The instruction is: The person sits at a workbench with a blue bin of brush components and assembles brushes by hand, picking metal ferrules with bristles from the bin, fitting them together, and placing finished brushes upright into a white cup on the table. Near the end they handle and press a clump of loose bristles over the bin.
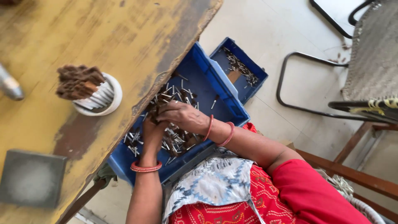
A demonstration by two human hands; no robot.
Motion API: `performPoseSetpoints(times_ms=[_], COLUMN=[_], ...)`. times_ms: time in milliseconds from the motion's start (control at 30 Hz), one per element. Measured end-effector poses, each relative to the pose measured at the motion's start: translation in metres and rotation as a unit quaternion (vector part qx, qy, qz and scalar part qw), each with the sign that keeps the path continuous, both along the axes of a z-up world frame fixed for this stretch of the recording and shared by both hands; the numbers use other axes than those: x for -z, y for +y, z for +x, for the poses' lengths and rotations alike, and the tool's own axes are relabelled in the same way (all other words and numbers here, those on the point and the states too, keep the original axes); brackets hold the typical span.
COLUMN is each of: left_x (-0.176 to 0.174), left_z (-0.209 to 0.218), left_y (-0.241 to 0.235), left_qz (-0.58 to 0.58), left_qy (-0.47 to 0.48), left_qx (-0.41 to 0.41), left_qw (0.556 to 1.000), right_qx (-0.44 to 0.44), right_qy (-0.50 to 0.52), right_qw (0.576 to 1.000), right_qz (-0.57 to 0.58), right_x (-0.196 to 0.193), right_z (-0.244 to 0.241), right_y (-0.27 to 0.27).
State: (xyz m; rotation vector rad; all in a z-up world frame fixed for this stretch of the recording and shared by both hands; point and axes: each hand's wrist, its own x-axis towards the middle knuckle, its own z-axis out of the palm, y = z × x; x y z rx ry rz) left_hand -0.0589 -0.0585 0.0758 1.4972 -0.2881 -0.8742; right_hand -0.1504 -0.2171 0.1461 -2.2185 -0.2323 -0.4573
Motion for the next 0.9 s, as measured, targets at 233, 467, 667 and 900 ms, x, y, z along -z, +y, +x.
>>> performPoseSetpoints(times_ms=[233,467,667,900], left_x=[-0.026,0.034,0.017,-0.044], left_z=[0.008,0.018,0.013,0.02], left_y=[0.004,0.015,0.009,0.02], left_qz=[-0.138,-0.276,-0.247,-0.18], left_qy=[0.362,0.293,0.43,0.378], left_qx=[-0.076,-0.176,-0.151,-0.155], left_qw=[0.919,0.898,0.855,0.895], right_qx=[0.095,-0.05,-0.107,-0.025], right_qy=[-0.061,-0.035,-0.053,-0.088], right_qw=[0.993,0.998,0.983,0.991], right_qz=[-0.03,-0.013,-0.142,-0.096], right_x=[-0.029,-0.046,-0.028,-0.04], right_z=[0.003,0.01,0.008,0.002], right_y=[0.003,0.02,0.025,0.023])
